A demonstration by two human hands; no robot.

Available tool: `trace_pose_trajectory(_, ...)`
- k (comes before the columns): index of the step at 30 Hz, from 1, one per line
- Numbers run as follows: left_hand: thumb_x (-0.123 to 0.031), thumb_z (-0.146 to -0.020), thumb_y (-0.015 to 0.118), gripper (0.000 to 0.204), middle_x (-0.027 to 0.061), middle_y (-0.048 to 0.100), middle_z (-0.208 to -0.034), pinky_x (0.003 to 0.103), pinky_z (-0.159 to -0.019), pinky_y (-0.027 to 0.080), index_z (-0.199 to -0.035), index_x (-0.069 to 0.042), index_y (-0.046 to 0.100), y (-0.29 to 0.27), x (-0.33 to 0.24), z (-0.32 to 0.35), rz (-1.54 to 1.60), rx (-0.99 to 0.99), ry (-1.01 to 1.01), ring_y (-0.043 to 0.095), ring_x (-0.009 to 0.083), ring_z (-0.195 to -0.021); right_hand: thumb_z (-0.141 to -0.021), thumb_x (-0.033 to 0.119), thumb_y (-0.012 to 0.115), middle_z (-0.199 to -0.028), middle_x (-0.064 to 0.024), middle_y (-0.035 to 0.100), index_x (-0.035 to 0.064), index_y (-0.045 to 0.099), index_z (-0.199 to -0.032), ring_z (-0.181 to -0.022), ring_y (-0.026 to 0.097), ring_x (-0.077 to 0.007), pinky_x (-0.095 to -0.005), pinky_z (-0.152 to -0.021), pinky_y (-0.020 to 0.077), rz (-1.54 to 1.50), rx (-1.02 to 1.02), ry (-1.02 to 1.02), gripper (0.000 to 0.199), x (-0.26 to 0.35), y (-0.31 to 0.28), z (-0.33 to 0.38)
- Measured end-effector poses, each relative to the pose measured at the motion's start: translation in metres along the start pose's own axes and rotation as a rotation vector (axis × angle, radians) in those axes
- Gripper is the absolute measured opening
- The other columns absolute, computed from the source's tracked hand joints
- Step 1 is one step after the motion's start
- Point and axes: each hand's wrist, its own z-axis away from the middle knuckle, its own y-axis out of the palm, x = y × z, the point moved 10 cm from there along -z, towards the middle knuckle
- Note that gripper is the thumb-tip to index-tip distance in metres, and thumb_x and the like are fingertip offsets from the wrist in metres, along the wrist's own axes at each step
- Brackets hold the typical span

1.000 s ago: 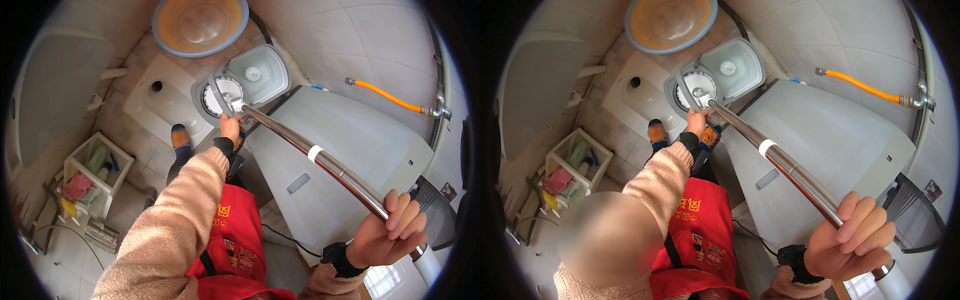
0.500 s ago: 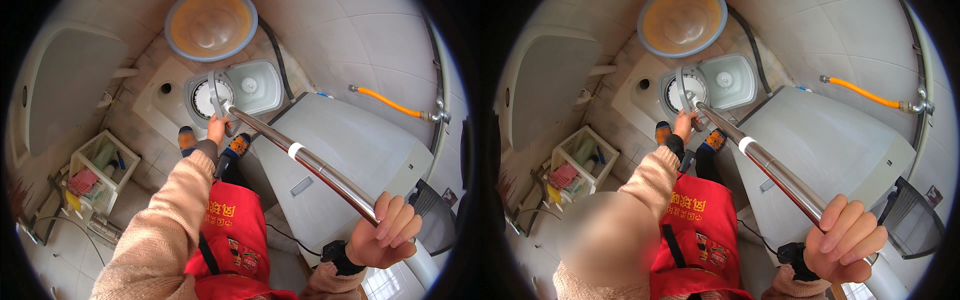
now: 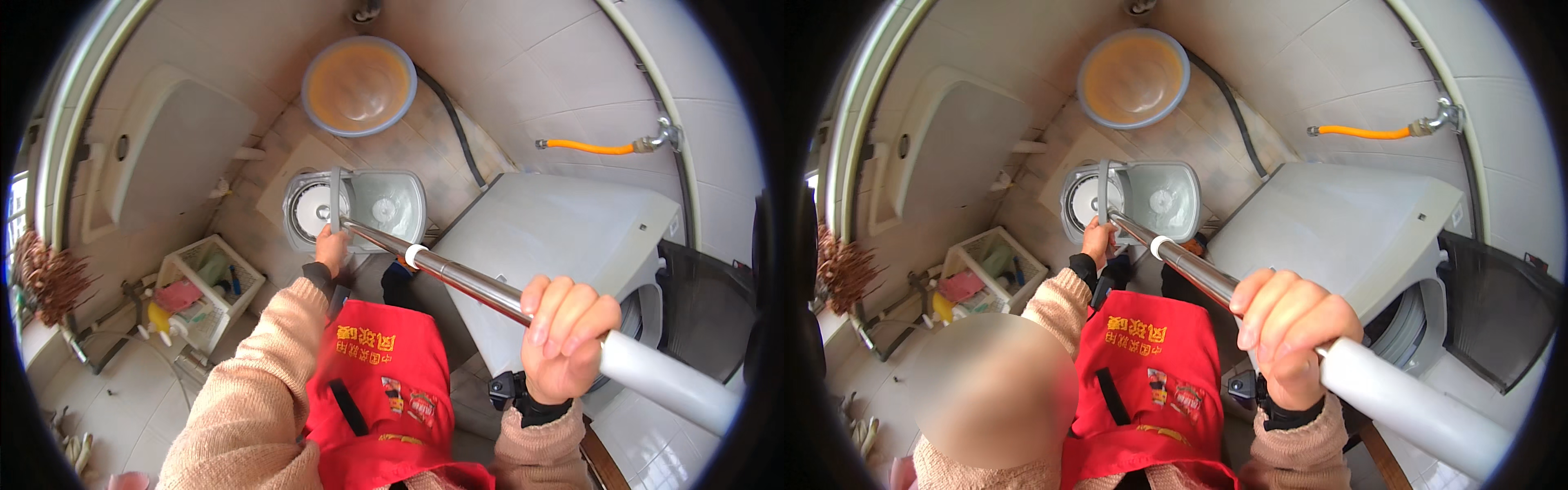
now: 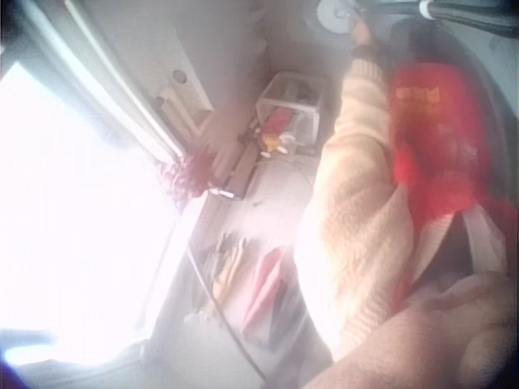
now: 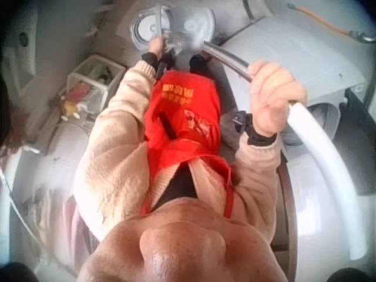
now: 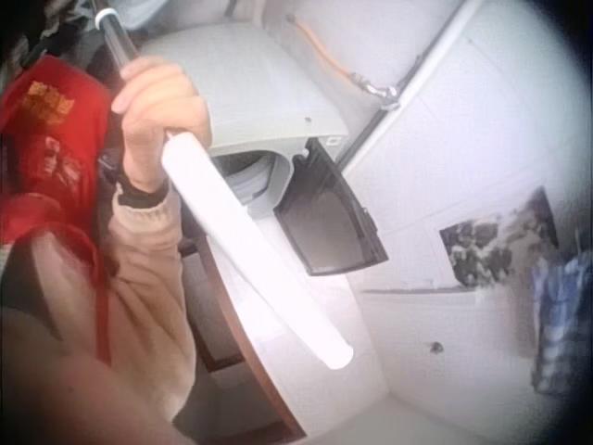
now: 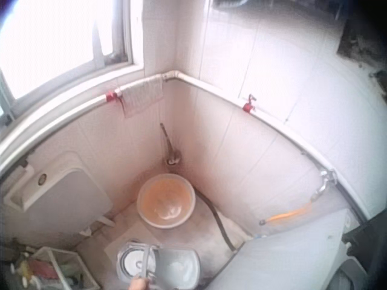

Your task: The person assembles a spin mop by inserting the mop head into the wringer bucket, then attaching the handle to the mop head and tightening the connection. The person repeatedly twists the handle to secure the assembly.

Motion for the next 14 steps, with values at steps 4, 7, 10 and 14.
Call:
trace_pose_trajectory(4, -0.009, -0.084, 0.057, 0.014, -0.0035, 0.046, -0.064, 0.028, -0.041, 0.027, -0.096, -0.008, 0.061, -0.022, -0.032, 0.060, -0.125, 0.000, 0.079, 0.039, 0.0084, -0.051, -0.092, 0.028, 0.071, -0.065, -0.0012, 0.052, 0.0109, 0.049, -0.079, -0.062, 0.055, -0.0178, -0.0391, -0.076, 0.0487, -0.055, 0.016, -0.029, 0.032, 0.048, 0.019, 0.012)
trace_pose_trajectory(7, -0.009, -0.084, 0.056, 0.018, -0.0032, 0.047, -0.064, 0.028, -0.041, 0.027, -0.100, -0.009, 0.063, -0.044, -0.037, 0.090, -0.169, 0.011, 0.064, 0.039, 0.0081, -0.051, -0.091, 0.027, 0.072, -0.064, -0.0015, 0.052, 0.0105, 0.049, -0.077, -0.061, 0.055, -0.0180, -0.0395, -0.076, 0.0492, -0.058, 0.018, -0.031, 0.032, 0.073, 0.034, 0.042)
trace_pose_trajectory(10, -0.010, -0.084, 0.056, 0.020, -0.0025, 0.048, -0.063, 0.029, -0.041, 0.027, -0.103, -0.009, 0.063, -0.075, -0.036, 0.110, -0.212, 0.060, 0.029, 0.038, 0.0084, -0.050, -0.091, 0.026, 0.072, -0.064, -0.0021, 0.053, 0.0105, 0.049, -0.076, -0.061, 0.055, -0.0180, -0.0400, -0.077, 0.0496, -0.039, -0.034, -0.041, 0.032, 0.090, 0.056, 0.084)
trace_pose_trajectory(14, -0.013, -0.086, 0.057, 0.023, -0.0010, 0.048, -0.063, 0.028, -0.041, 0.028, -0.108, -0.010, 0.063, -0.104, -0.040, 0.129, -0.275, 0.111, 0.013, 0.040, 0.0095, -0.050, -0.090, 0.026, 0.073, -0.065, -0.0026, 0.055, 0.0108, 0.048, -0.075, -0.062, 0.057, -0.0187, -0.0403, -0.078, 0.0501, -0.015, -0.131, -0.073, 0.033, 0.105, 0.081, 0.144)
